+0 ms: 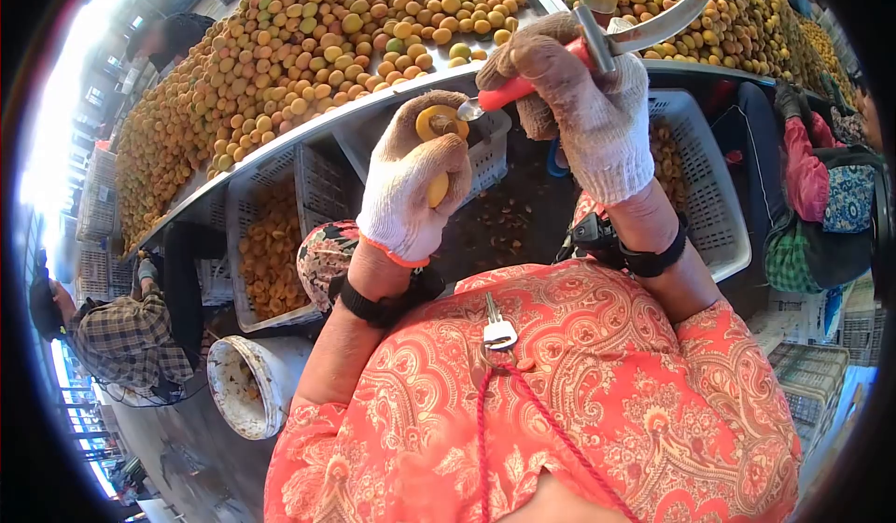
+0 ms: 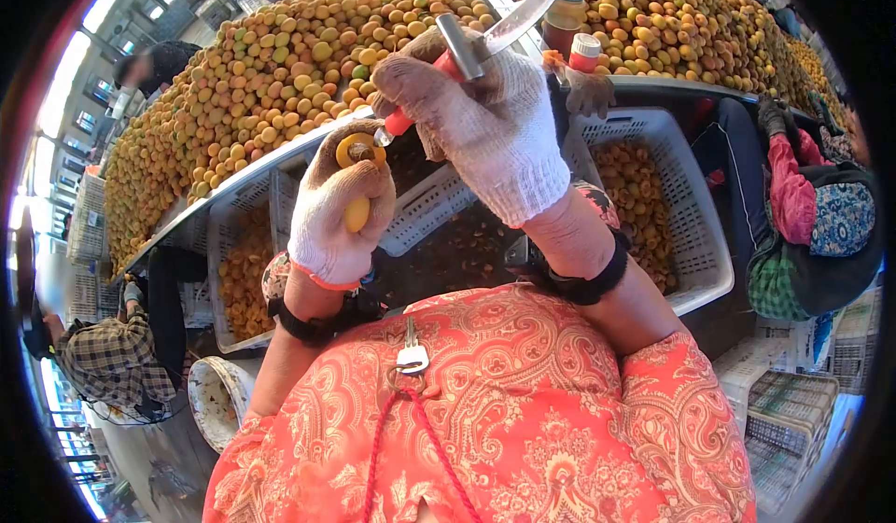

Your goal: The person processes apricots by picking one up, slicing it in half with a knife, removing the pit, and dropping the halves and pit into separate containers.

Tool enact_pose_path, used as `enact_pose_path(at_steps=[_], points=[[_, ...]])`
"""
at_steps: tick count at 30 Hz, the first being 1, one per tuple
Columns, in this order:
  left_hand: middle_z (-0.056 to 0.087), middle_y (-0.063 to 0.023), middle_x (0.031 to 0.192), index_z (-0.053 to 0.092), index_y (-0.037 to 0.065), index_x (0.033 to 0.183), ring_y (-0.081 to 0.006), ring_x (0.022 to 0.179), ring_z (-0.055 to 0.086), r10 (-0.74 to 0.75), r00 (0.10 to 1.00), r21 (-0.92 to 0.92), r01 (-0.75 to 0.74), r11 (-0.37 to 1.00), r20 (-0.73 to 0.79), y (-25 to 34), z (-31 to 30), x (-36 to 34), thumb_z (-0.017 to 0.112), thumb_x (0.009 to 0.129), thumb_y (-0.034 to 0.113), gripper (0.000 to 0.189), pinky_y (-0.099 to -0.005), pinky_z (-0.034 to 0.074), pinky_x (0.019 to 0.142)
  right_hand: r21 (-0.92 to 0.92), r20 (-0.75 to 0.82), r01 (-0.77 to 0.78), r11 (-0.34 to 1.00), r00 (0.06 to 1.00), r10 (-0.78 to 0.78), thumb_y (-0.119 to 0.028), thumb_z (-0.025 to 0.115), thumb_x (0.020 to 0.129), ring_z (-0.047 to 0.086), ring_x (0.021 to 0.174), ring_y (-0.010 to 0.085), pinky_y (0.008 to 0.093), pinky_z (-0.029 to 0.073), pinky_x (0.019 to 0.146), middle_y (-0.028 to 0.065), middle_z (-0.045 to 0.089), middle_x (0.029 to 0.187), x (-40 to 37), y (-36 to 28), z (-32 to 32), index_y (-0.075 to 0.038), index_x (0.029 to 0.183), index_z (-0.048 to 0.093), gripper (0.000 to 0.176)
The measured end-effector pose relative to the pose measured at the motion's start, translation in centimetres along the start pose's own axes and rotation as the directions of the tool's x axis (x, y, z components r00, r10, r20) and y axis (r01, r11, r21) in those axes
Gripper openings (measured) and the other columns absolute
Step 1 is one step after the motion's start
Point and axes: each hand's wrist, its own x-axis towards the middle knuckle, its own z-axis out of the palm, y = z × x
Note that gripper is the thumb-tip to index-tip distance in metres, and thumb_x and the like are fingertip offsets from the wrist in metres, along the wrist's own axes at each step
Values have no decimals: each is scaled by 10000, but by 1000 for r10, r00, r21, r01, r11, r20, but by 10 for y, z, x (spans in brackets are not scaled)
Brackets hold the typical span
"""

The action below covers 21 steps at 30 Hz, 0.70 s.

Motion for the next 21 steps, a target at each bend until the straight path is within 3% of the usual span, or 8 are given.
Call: enact_pose_path(at_steps=[3,5,12,14,15,17,18,21], points=[[541,-26,828,544,35,1209,-90,595,504,-24,999,19,23,1000,45,0,-3,0,581,855,33,355,-189,380,494,-72,26,-54,996,998,56,-300,707,923,549,554,19,181,398,461,23,691,724,0,-3,0,-52,899,694,250],[546,-27,837,542,37,1195,-91,617,519,-2,999,29,1,1000,37,1,0,-1,583,854,35,343,-189,389,501,-20,96,-261,965,960,262,-306,690,935,531,554,9,181,390,461,-6,665,695,0,-5,-2,-72,902,701,237],[547,-28,850,528,29,1185,-90,664,545,-54,998,-40,54,998,-11,-5,4,-1,578,856,41,333,-180,423,527,-198,49,-270,942,957,284,-284,632,971,479,515,16,186,333,436,-25,636,667,-4,15,-8,-72,833,680,258],[549,-27,864,528,32,1183,-93,682,554,-107,994,-64,109,992,33,-5,1,-2,586,864,50,325,-181,438,529,-9,240,-311,951,922,304,-274,592,991,460,488,25,193,317,425,-14,636,674,2,2,-6,-59,807,660,291],[549,-27,864,528,32,1183,-93,682,554,-105,994,-68,107,992,29,-6,0,-3,586,864,50,325,-181,438,529,-11,245,-314,950,920,307,-274,592,991,460,488,25,193,317,425,-14,636,674,0,5,-4,-59,807,660,291],[557,-30,876,531,39,1166,-94,673,554,-116,993,-56,116,992,6,-8,0,-3,591,864,49,308,-188,436,509,-26,118,-326,945,938,327,-415,520,1009,387,478,51,209,266,422,56,609,714,-6,16,-2,-97,688,501,452],[557,-30,876,531,39,1166,-94,673,554,-113,994,-60,113,992,0,-9,1,-3,591,864,49,308,-188,436,509,-27,125,-329,944,936,330,-415,520,1009,387,478,51,209,266,422,56,609,714,-8,19,0,-97,688,501,452],[558,-30,885,533,48,1149,-88,668,550,-63,995,-23,61,998,-72,-12,6,2,592,859,23,297,-189,433,507,197,75,-364,910,931,356,-410,519,1009,372,481,68,215,266,417,88,599,790,-13,33,2,-116,701,459,430]])
